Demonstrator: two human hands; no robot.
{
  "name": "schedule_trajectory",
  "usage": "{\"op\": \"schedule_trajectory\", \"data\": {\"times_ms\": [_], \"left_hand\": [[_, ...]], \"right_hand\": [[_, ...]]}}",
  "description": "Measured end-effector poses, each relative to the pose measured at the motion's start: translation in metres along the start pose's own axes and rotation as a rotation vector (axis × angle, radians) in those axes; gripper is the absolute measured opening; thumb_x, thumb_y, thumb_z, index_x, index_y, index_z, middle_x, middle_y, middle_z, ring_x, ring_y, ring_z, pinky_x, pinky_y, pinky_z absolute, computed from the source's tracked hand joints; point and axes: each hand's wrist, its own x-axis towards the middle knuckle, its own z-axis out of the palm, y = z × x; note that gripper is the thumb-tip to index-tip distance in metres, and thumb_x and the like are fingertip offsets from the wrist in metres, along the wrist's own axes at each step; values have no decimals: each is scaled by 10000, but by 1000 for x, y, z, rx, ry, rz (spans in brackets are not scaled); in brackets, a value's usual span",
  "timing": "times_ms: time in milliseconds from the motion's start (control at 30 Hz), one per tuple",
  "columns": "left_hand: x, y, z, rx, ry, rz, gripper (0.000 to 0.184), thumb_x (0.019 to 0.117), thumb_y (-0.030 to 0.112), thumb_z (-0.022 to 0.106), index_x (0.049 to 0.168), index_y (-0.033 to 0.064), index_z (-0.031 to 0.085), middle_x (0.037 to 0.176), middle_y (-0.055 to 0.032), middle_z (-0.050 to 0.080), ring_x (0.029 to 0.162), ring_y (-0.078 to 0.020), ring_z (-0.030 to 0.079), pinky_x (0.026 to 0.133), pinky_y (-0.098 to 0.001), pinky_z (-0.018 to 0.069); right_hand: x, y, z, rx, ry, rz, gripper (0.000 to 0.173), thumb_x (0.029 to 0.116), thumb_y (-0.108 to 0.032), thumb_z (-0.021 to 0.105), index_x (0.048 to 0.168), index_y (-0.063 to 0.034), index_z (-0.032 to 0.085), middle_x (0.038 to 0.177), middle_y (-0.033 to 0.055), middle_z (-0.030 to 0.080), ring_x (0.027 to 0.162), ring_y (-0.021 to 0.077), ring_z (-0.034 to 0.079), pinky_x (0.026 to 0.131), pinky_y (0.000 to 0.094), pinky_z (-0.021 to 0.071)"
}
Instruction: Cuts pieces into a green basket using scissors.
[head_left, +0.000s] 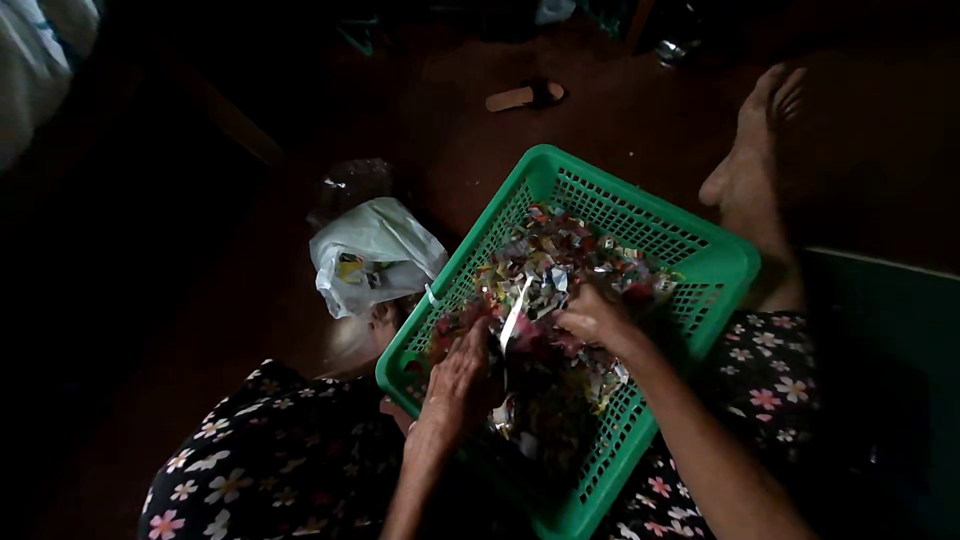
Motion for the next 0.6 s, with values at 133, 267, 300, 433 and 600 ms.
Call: {"op": "schedule_trajectory", "data": {"times_ms": [133,267,300,433,600], "left_hand": [[-10,-8,-17,35,58,-47,676,914,212,698,1511,23,442,1350,-212,620,1229,-404,614,939,-583,532],[-17,-13,-17,11,376,-23,425,896,162,680,1294,17,650,1010,-160,744,879,-353,732,724,-562,578],[-17,-12,-16,6,428,-25,360,897,148,662,1239,42,691,906,-129,747,761,-319,728,644,-539,569],[-21,-9,-13,-30,358,-50,345,898,159,661,1221,48,715,869,-147,745,710,-339,718,620,-563,552],[-22,-18,-6,-1,166,-16,493,965,207,652,1412,13,578,1166,-192,716,1010,-385,713,819,-576,572]], "right_hand": [[0,11,-9,-91,0,-167,837,821,-248,870,1503,4,455,1515,225,483,1401,390,460,1135,583,372],[-1,32,-28,56,210,-464,545,835,-262,862,1319,-118,657,1275,151,659,1101,341,652,902,600,527],[-3,35,-32,80,325,-487,354,893,-209,807,1221,-111,715,1191,144,694,999,330,679,830,592,541],[-11,34,-33,121,406,-436,112,952,-160,739,1013,-71,768,1023,121,729,901,276,695,802,525,560],[-9,17,12,-100,108,-335,448,891,-261,813,1212,22,681,1194,217,645,1118,372,634,967,545,512]]}}
